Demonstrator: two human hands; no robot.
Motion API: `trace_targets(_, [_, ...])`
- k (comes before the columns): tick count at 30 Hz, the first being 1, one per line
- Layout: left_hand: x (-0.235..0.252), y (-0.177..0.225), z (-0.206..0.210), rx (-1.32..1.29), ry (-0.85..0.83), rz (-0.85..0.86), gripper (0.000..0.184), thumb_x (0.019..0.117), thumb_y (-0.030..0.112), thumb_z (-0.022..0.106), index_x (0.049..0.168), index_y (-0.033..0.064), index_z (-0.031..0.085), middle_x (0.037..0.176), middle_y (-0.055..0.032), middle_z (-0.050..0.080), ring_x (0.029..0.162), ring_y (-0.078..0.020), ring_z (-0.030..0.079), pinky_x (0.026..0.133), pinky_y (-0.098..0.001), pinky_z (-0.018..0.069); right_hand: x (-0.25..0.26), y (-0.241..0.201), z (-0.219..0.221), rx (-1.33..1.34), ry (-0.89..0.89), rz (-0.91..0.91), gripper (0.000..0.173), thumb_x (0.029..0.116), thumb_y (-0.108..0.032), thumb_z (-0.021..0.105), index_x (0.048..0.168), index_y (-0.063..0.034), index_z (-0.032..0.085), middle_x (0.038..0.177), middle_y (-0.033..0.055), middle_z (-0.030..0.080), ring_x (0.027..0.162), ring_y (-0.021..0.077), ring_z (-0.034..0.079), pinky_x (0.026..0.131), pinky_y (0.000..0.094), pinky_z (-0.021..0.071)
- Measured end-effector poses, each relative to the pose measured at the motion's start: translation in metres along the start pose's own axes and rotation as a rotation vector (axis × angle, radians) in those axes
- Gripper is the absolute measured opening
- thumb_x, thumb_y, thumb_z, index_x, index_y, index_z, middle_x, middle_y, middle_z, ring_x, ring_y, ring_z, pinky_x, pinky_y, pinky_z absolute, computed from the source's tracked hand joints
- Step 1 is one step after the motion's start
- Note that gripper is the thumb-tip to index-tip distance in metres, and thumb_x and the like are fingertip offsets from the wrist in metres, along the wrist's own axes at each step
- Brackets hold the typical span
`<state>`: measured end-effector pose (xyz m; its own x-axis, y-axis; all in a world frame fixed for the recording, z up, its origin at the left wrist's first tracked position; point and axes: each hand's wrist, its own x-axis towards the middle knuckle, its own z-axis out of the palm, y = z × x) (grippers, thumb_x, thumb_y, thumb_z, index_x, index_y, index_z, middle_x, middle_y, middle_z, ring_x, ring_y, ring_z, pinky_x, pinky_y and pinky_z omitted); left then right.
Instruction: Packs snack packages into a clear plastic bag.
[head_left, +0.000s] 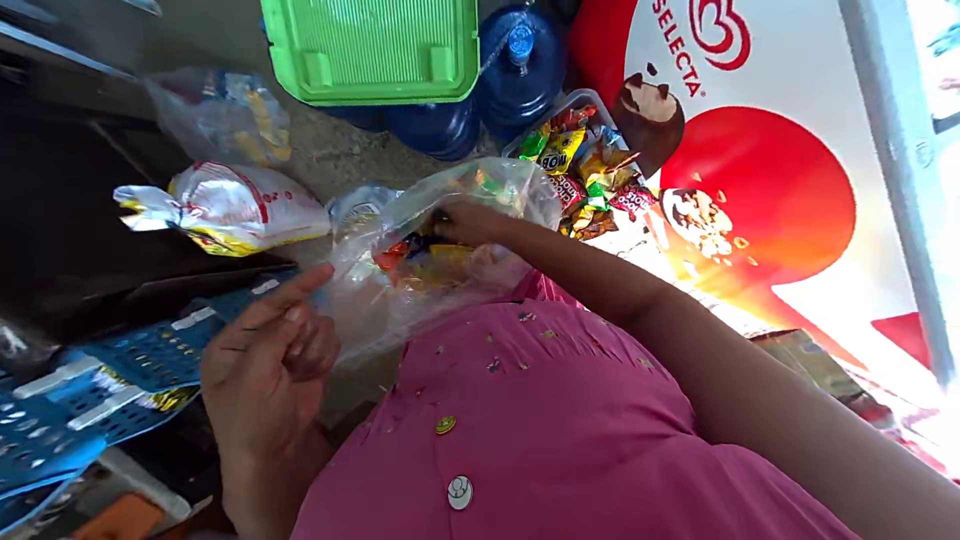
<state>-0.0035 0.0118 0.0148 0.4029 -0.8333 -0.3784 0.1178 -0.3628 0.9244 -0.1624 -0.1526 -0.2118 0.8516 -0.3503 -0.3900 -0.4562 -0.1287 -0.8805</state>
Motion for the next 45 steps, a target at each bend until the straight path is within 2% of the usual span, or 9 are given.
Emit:
trace_targets(3, [-0.014,0.012,0.014,-0.03,-0.037,0.032,0.03,0.1023,0.015,0.05,0.12,0.0152,0.074,0.06,0.0156,0.048,0.046,0.0042,0.037,0.043,-0.0115,0.0321,-0.001,0.004,-0.044,-0.068,-0.001,0.455,0.054,0.1092,-0.037,0.048,0.146,0.0023,0.052,0.152,0.0249,0.05,0.144,0.0386,0.044,0.119,0.0581,0.0316])
trace_targets(5, [-0.018,0.019,0.023,-0.053,-0.062,0.057,0.027,0.1026,0.017,0.053,0.12,0.0161,0.075,0.062,0.0156,0.052,0.047,0.0047,0.039,0.044,-0.0113,0.0336,-0.016,0.01,-0.062,-0.096,0.153,0.554,0.058,0.1009,-0.037,0.064,0.142,0.0032,0.055,0.148,0.0255,0.052,0.142,0.0392,0.046,0.118,0.0583,0.0326])
trace_targets(13, [-0.013,0.022,0.05,-0.044,-0.091,0.097,0.029,0.1022,0.015,0.051,0.119,0.0138,0.074,0.062,0.0136,0.05,0.046,0.0026,0.038,0.043,-0.0121,0.0335,-0.011,0.04,-0.049,-0.501,0.168,0.424,0.046,0.104,-0.031,0.055,0.142,-0.0055,0.057,0.142,0.0253,0.058,0.133,0.0476,0.053,0.1,0.0724,0.0422])
trace_targets(17, [-0.013,0.023,0.053,-0.034,-0.152,0.096,0.028,0.1026,0.016,0.052,0.12,0.0129,0.074,0.063,0.0135,0.051,0.047,0.0034,0.038,0.044,-0.0115,0.0332,-0.029,0.018,-0.033,-0.593,0.151,0.313,0.037,0.1034,-0.014,0.054,0.138,-0.003,0.06,0.137,0.0263,0.061,0.129,0.047,0.056,0.1,0.0679,0.0439])
trace_targets(19, [-0.009,0.019,0.052,-0.007,-0.153,0.103,0.029,0.1025,0.015,0.05,0.12,0.0133,0.074,0.064,0.014,0.051,0.047,0.0034,0.038,0.044,-0.0116,0.0329,-0.04,0.012,-0.038,-0.591,0.207,0.218,0.029,0.1014,-0.007,0.054,0.127,-0.0024,0.066,0.125,0.0265,0.067,0.115,0.0492,0.064,0.087,0.0674,0.0504])
trace_targets(26, [0.013,-0.026,0.03,0.008,0.003,-0.026,0.037,0.1047,0.009,0.038,0.122,0.0116,0.07,0.06,0.0138,0.048,0.045,0.0029,0.038,0.043,-0.0121,0.0348,-0.133,0.02,-0.084,-0.092,0.59,-0.198,0.017,0.0959,-0.009,0.065,0.106,0.0033,0.072,0.104,0.017,0.073,0.097,0.0273,0.071,0.089,0.0489,0.0571])
trace_targets(31, [0.019,-0.05,0.022,-0.01,0.103,-0.092,0.041,0.1045,0.004,0.031,0.124,0.0053,0.067,0.057,0.0125,0.042,0.043,0.002,0.036,0.042,-0.0125,0.0339,-0.211,0.071,-0.099,0.294,0.867,0.077,0.027,0.0954,-0.009,0.065,0.121,0.0001,0.066,0.109,0.0068,0.073,0.096,0.0088,0.071,0.088,0.033,0.0601])
trace_targets(35, [0.023,-0.048,0.022,0.012,0.122,-0.08,0.041,0.1035,0.003,0.031,0.124,0.0051,0.066,0.057,0.0127,0.041,0.043,0.0018,0.035,0.042,-0.0128,0.0333,-0.227,0.126,-0.096,0.42,0.976,0.352,0.032,0.0985,-0.016,0.066,0.126,-0.0004,0.062,0.116,0.0108,0.069,0.09,0.014,0.07,0.077,0.0351,0.0605])
trace_targets(45, [0.024,-0.043,0.024,0.065,0.167,-0.084,0.039,0.1033,0.004,0.033,0.122,0.0079,0.067,0.056,0.0147,0.044,0.042,0.0032,0.037,0.041,-0.0121,0.034,-0.203,0.223,-0.084,0.504,0.977,0.842,0.058,0.0987,-0.03,0.068,0.146,-0.0007,0.05,0.141,0.0265,0.055,0.124,0.0384,0.056,0.099,0.0572,0.0463])
